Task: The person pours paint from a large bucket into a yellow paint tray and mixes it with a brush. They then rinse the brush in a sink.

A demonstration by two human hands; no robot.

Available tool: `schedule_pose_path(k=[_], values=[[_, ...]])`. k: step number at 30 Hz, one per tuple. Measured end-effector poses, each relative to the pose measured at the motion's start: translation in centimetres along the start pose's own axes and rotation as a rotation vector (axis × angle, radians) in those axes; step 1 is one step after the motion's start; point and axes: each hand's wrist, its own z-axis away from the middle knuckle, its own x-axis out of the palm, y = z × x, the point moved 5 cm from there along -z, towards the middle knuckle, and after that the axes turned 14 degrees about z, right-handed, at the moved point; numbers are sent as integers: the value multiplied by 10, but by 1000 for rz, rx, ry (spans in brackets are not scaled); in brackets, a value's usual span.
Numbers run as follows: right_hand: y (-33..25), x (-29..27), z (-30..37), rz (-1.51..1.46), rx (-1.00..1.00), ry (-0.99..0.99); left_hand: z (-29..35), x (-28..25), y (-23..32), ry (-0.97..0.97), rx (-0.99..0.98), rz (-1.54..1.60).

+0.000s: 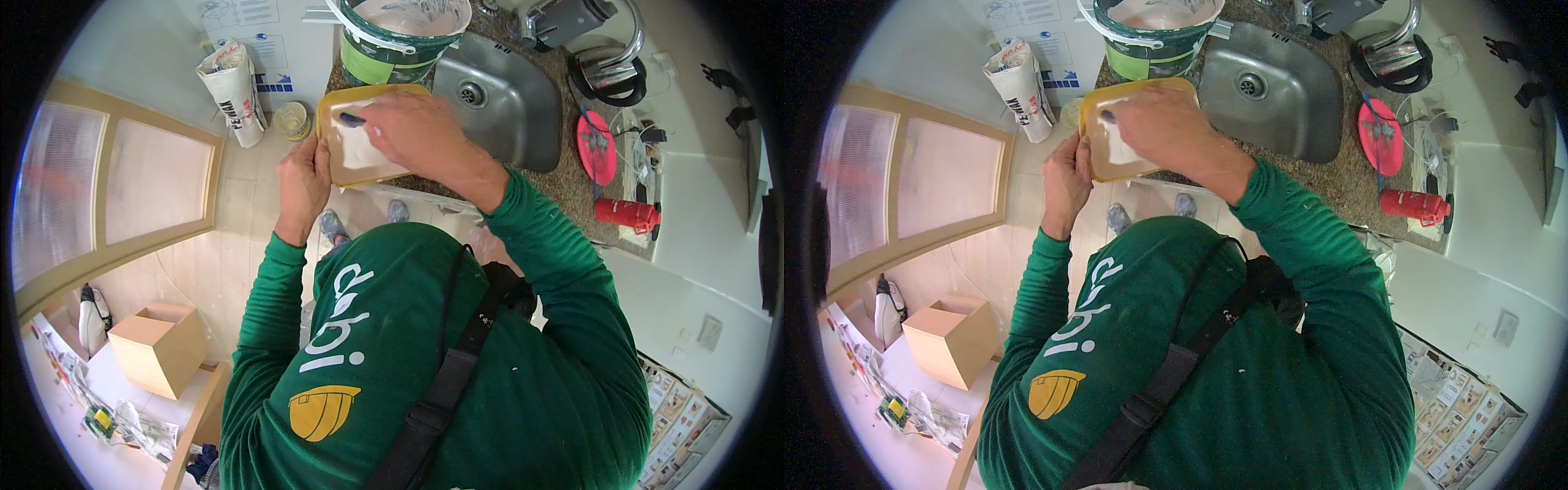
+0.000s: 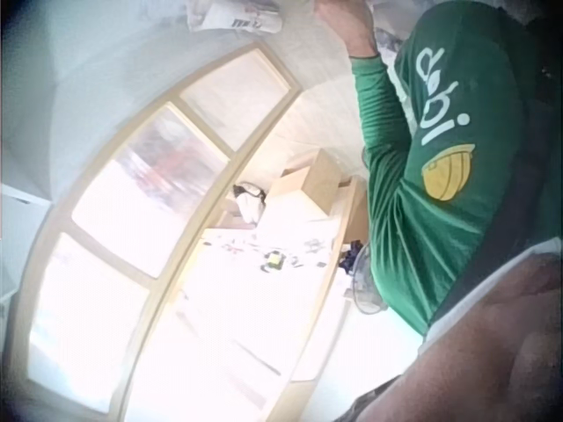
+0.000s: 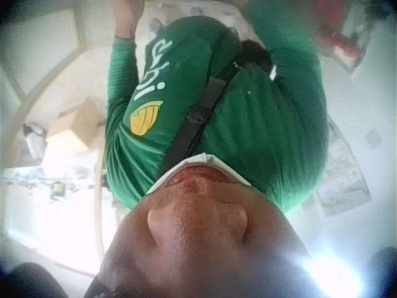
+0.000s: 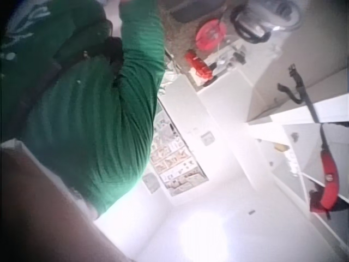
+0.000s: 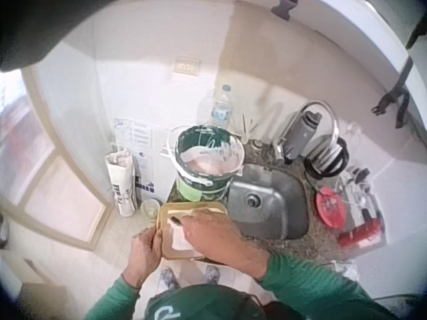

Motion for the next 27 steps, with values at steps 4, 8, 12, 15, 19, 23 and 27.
schedule_pose_path(k=[4,8,12,15,19,23,27], values=[[-21,-5,13,-36,-97,34,0,-1,4,59,49,11],[0,-8,44,-130,-105,-45,1,-3,1,46,10,12],[44,-15,61,44,-37,-95,-1,-3,-2,28,-18,4],[64,-21,51,179,-16,-76,-2,-1,-3,28,-78,53],[63,-41,32,247,-75,36,-5,-2,-7,37,-92,17],[56,-38,7,319,-148,24,-10,2,-29,-47,-243,72],[51,-29,11,342,-161,-166,-9,4,-29,-41,-225,-21]])
